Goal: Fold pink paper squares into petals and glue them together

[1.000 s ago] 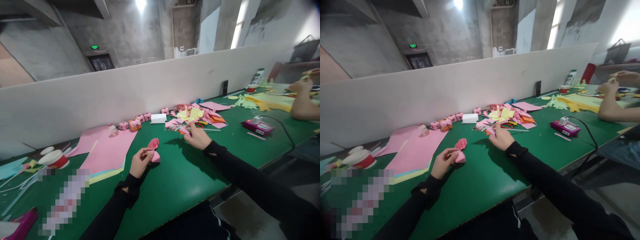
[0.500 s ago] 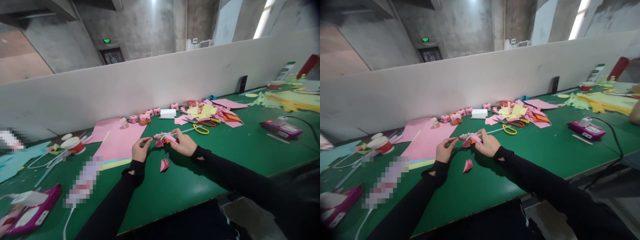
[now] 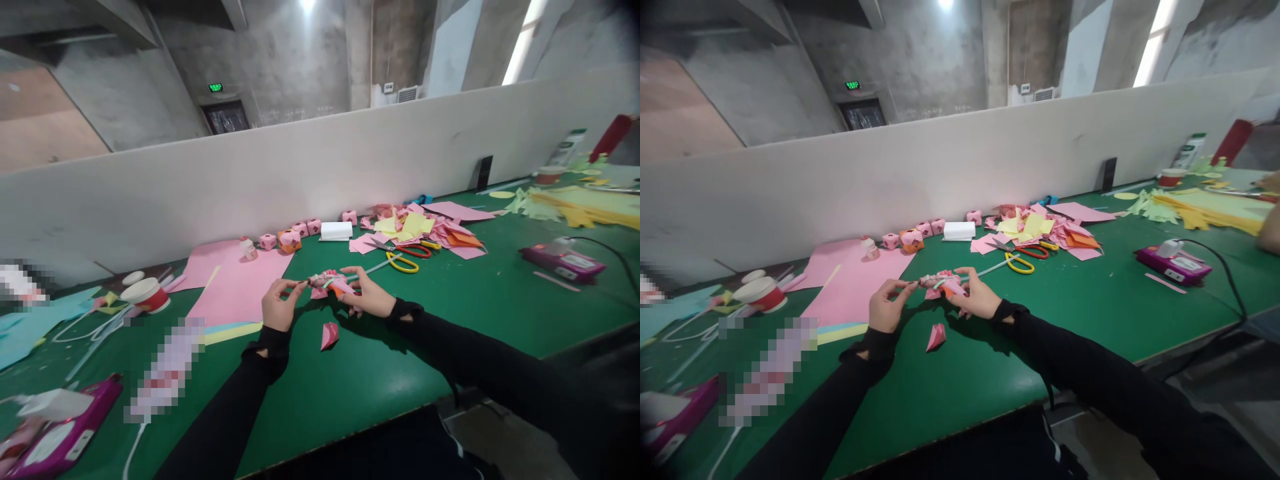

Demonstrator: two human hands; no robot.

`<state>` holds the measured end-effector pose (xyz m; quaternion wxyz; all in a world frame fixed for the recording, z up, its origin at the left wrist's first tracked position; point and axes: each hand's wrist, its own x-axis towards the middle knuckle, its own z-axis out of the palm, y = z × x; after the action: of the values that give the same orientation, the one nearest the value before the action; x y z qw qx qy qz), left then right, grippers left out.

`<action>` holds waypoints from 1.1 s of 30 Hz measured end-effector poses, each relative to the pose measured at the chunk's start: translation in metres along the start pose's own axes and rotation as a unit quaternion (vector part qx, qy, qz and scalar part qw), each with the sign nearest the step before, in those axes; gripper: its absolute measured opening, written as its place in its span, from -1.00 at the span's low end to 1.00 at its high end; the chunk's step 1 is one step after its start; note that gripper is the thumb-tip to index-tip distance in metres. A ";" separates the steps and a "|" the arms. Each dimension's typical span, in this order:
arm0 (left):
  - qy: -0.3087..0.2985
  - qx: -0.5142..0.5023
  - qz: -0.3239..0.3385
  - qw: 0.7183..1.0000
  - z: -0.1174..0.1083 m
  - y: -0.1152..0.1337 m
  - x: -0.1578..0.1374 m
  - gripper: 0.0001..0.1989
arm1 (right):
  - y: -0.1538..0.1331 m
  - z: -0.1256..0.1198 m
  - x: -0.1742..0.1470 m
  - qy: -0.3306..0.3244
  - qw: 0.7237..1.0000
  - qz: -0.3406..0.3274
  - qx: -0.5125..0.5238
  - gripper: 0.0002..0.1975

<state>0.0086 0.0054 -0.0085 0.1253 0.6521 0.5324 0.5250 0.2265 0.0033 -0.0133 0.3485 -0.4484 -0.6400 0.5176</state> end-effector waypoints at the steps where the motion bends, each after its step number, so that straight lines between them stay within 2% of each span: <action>1: 0.001 0.003 0.012 1.000 0.000 0.001 0.000 -0.78 | 0.000 0.000 0.001 -0.025 0.999 0.014 0.044 -0.36; 3: -0.002 -0.001 0.024 1.000 0.000 0.002 -0.001 -0.78 | -0.002 0.000 0.002 -0.058 0.994 0.034 0.091 -0.32; 6: -0.012 -0.015 0.019 1.000 0.001 0.003 -0.002 -0.77 | -0.004 0.000 0.000 -0.072 0.993 0.036 0.091 -0.30; 12: -0.032 -0.026 0.000 0.999 0.002 0.008 -0.002 -0.73 | -0.004 0.008 -0.006 0.008 0.998 -0.054 0.042 -0.31; 15: -0.038 -0.027 -0.013 0.999 0.001 0.009 -0.001 -0.73 | -0.004 0.010 -0.007 0.025 0.994 -0.091 0.046 -0.33; 20: -0.048 -0.044 -0.023 0.998 -0.001 0.011 -0.001 -0.72 | -0.005 0.005 -0.004 -0.012 0.996 -0.016 0.092 -0.33; 27: -0.057 -0.027 0.115 0.991 -0.010 0.019 0.001 -0.82 | -0.007 -0.009 -0.002 -0.074 0.982 0.016 0.174 -0.25; 33: -0.093 0.056 0.210 0.972 -0.017 0.023 0.001 -0.86 | -0.007 -0.023 0.000 -0.100 0.986 0.010 0.134 -0.24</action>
<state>0.0075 -0.0090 0.0156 0.0242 0.8012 0.3978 0.4464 0.2461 0.0105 -0.0010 0.3345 -0.3498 -0.5918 0.6446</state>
